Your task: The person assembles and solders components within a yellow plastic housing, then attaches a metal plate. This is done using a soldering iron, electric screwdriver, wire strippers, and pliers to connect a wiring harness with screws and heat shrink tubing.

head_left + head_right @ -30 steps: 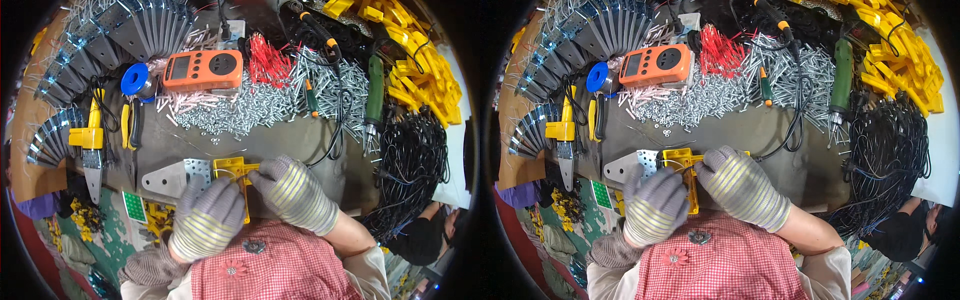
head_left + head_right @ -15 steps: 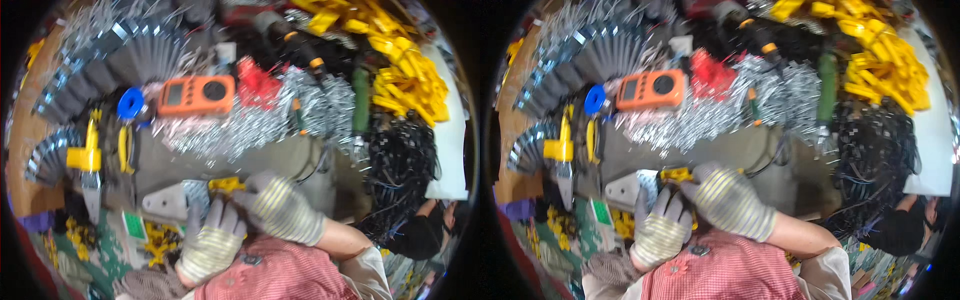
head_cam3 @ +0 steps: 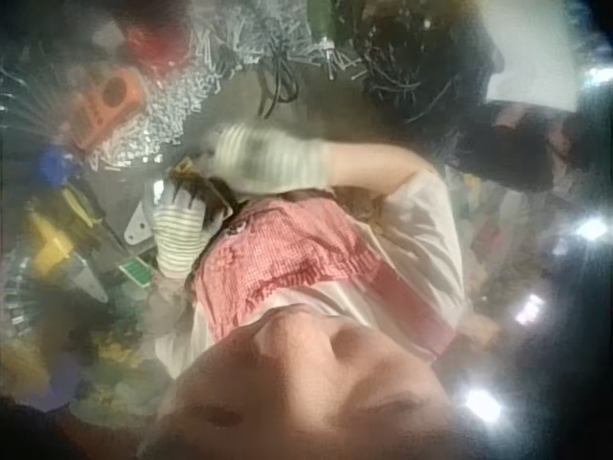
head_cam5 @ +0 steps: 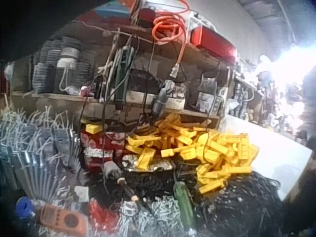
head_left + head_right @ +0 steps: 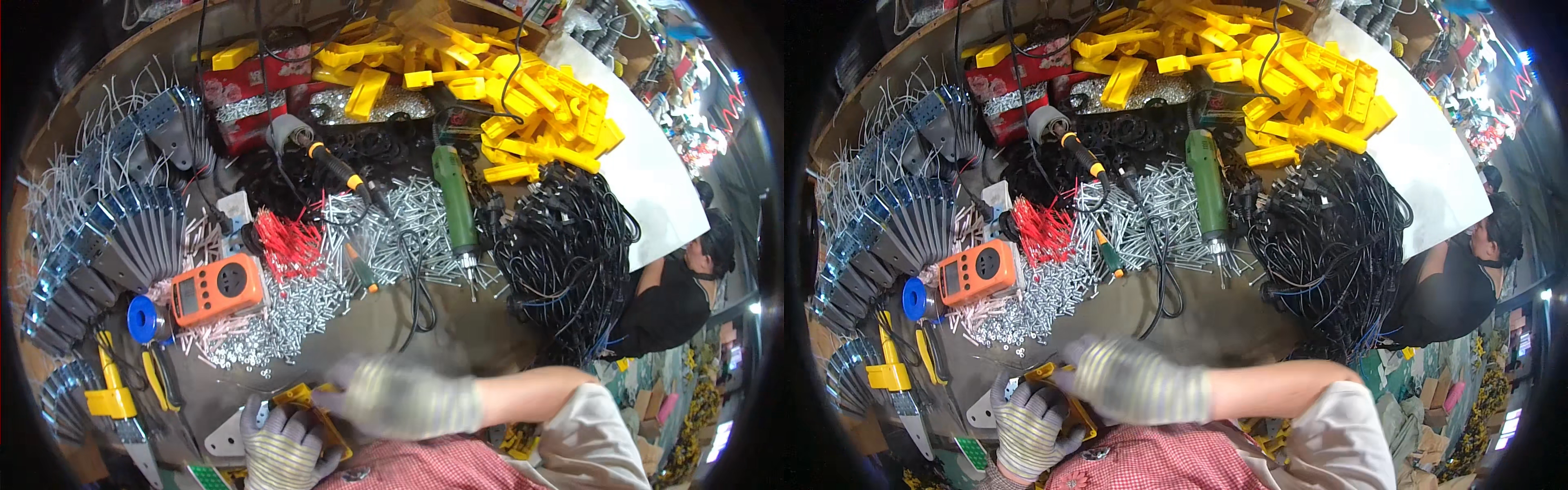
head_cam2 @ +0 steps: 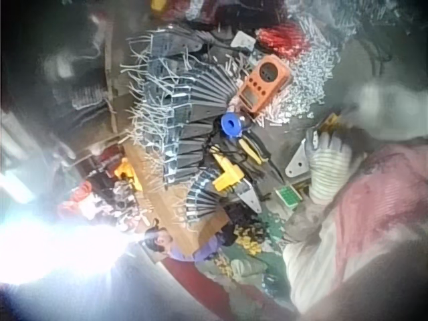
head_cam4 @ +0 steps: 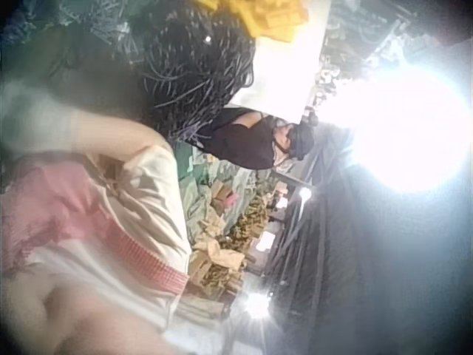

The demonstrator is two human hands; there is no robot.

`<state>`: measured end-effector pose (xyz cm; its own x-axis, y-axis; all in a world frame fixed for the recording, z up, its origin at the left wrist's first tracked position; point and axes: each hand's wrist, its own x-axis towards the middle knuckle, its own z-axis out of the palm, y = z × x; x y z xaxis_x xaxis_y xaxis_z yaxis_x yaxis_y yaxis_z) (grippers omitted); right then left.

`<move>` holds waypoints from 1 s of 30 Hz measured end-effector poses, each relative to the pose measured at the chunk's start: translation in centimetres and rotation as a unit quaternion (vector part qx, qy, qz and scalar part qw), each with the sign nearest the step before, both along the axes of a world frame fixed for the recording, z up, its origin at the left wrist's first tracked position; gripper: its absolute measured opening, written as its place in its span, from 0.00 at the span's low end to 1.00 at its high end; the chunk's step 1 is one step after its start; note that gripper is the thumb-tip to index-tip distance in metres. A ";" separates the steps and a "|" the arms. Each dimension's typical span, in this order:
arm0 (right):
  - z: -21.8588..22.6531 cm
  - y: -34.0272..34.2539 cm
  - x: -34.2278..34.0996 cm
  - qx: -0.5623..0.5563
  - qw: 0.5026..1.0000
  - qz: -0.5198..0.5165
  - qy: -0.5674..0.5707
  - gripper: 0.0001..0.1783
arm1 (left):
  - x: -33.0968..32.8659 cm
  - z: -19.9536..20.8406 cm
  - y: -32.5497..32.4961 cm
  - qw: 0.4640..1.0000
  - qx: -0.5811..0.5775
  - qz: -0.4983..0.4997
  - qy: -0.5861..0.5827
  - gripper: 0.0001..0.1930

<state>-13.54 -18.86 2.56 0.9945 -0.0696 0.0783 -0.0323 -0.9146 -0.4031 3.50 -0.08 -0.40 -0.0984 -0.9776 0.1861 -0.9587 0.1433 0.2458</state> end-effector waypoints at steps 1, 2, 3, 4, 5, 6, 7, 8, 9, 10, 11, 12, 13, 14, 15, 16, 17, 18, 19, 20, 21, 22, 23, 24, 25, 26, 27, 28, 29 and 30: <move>1.4 -2.5 -2.0 -0.229 0.968 0.029 -0.099 0.23 | 0.0 -0.1 0.2 1.000 -0.009 0.007 0.002 0.24; 3.0 -5.7 -3.4 -0.199 0.976 -0.021 -0.085 0.19 | -0.1 -0.2 0.2 1.000 -0.019 0.011 0.006 0.23; 4.9 -9.1 -4.3 -0.172 0.980 -0.076 -0.067 0.16 | -0.2 -0.2 0.0 0.999 -0.031 0.009 0.013 0.22; 7.7 -12.5 -2.9 -0.264 0.940 -0.158 0.150 0.10 | -0.2 -0.2 0.4 0.999 -0.016 0.028 0.022 0.21; 7.8 -17.4 -2.6 -0.186 0.927 -0.283 0.162 0.07 | -0.1 -0.2 0.8 0.999 -0.012 0.036 0.017 0.21; 7.9 -21.7 -2.8 -0.306 0.870 -0.348 0.166 0.08 | 0.1 -0.4 1.0 0.999 -0.012 0.036 0.028 0.21; 8.5 -25.8 -4.0 -0.361 0.821 -0.360 0.256 0.10 | 0.2 -0.5 0.9 0.999 -0.016 0.028 0.042 0.20; 7.3 -31.0 -6.4 -0.395 0.777 -0.386 0.302 0.12 | 0.1 -0.5 0.5 0.999 -0.021 0.021 0.045 0.20; 7.0 -35.5 -10.2 -0.409 0.751 -0.378 0.355 0.13 | -0.1 -0.6 -0.1 0.998 -0.030 0.006 0.046 0.21; 6.6 -37.5 -10.2 -0.374 0.737 -0.426 0.368 0.16 | -0.1 -0.5 -0.1 0.999 -0.028 0.010 0.039 0.21; 6.0 -39.3 -11.1 -0.375 0.739 -0.423 0.367 0.16 | -0.1 -0.4 -0.1 0.999 -0.027 0.015 0.039 0.21; 5.2 -41.1 -11.9 -0.361 0.744 -0.417 0.376 0.20 | -0.1 -0.3 -0.1 0.999 -0.023 0.014 0.039 0.21; 4.5 -41.9 -11.3 -0.346 0.753 -0.408 0.384 0.23 | 0.0 -0.1 0.1 0.999 -0.016 0.017 0.037 0.21; 4.0 -42.5 -10.8 -0.326 0.735 -0.426 0.415 0.27 | -0.1 -0.1 0.3 0.999 -0.015 0.024 0.036 0.21; 3.7 -43.1 -10.8 -0.327 0.737 -0.423 0.414 0.27 | -0.2 -0.1 0.3 0.999 -0.011 0.030 0.038 0.21; 3.6 -43.3 -10.8 -0.341 0.742 -0.428 0.387 0.26 | -0.2 -0.2 0.4 0.999 -0.008 0.034 0.040 0.21; 3.7 -43.5 -11.1 -0.355 0.745 -0.435 0.361 0.25 | -0.2 -0.2 0.3 0.999 -0.009 0.033 0.041 0.21; 3.9 -43.5 -11.6 -0.356 0.742 -0.437 0.363 0.25 | -0.2 -0.3 0.2 0.999 -0.013 0.029 0.041 0.21; 4.1 -42.1 -10.1 -0.353 0.740 -0.424 0.384 0.23 | -0.2 -0.2 0.3 0.999 -0.010 0.033 0.038 0.21; 5.1 -40.3 -9.1 -0.351 0.735 -0.413 0.407 0.21 | -0.2 -0.2 0.2 0.999 -0.008 0.035 0.037 0.21; 6.2 -38.4 -8.2 -0.351 0.738 -0.409 0.406 0.21 | -0.2 -0.1 0.2 0.998 -0.009 0.034 0.043 0.21; 7.5 -36.1 -7.4 -0.351 0.764 -0.394 0.371 0.18 | -0.2 0.0 0.4 0.998 -0.009 0.035 0.049 0.21; 8.6 -34.0 -7.0 -0.350 0.786 -0.383 0.335 0.16 | -0.3 0.0 0.4 0.998 -0.010 0.034 0.050 0.21; 9.2 -31.9 -6.4 -0.351 0.784 -0.385 0.337 0.16 | -0.3 0.0 0.4 0.998 -0.014 0.031 0.047 0.21; 9.6 -29.8 -5.7 -0.374 0.799 -0.389 0.267 0.14 | -0.2 -0.1 0.4 0.999 -0.019 0.026 0.044 0.21; 9.6 -28.2 -5.2 -0.397 0.807 -0.391 0.194 0.12 | -0.2 -0.3 0.6 0.998 -0.024 0.029 0.058 0.20; 8.5 -27.6 -5.1 -0.422 0.807 -0.388 0.143 0.18 | -0.4 -0.2 0.6 0.998 -0.028 0.022 0.055 0.20; 7.2 -27.4 -5.1 -0.430 0.806 -0.382 0.139 0.17 | -0.4 -0.2 0.6 0.998 -0.027 0.025 0.052 0.20; 6.5 -26.8 -4.8 -0.438 0.806 -0.375 0.134 0.17 | -0.3 -0.2 0.5 0.998 -0.027 0.029 0.049 0.19; 6.2 -25.8 -5.1 -0.464 0.816 -0.340 0.065 0.13 | -0.3 -0.2 0.4 0.998 -0.026 0.028 0.048 0.18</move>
<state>-18.64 -44.70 8.73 0.7554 -0.5783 0.3081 -0.6458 -0.5773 0.4998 3.22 0.29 -0.62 -0.0233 -0.9697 0.2434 -0.9381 0.1053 0.3299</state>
